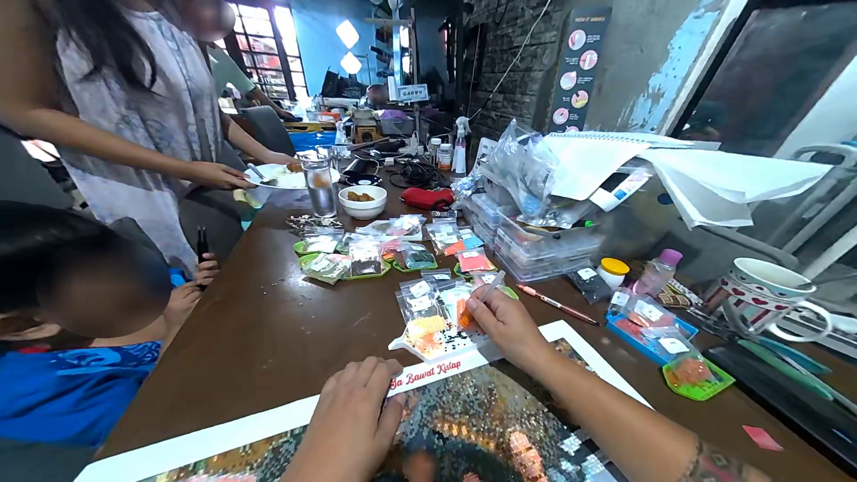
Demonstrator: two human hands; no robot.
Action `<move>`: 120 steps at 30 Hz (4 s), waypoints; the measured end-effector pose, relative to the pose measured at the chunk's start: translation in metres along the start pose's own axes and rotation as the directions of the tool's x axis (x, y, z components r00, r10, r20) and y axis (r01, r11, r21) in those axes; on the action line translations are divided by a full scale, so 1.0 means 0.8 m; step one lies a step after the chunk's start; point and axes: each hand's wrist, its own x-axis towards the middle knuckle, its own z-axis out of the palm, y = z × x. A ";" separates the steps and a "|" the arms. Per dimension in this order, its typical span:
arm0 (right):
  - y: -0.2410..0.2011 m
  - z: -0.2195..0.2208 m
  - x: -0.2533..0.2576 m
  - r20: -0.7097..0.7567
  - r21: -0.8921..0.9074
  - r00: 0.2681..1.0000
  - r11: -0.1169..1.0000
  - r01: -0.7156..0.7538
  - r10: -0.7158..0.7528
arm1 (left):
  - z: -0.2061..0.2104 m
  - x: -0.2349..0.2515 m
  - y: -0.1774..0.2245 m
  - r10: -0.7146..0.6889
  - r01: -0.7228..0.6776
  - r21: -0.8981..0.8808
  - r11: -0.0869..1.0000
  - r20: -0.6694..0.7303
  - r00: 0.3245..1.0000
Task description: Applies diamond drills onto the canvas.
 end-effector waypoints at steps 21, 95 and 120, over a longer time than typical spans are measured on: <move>0.005 0.002 0.005 0.014 -0.079 0.998 0.995 0.057 -0.056 | -0.001 0.000 -0.001 -0.003 0.003 -0.003 1.000 0.011 1.000; -0.014 0.029 -0.106 0.099 0.172 0.920 0.917 0.360 -0.379 | 0.001 0.001 0.001 -0.015 0.014 0.039 0.999 0.011 1.000; -0.013 0.030 -0.106 0.112 0.152 0.910 0.912 0.381 -0.398 | 0.008 0.000 -0.004 0.026 -0.023 0.061 0.998 -0.056 0.998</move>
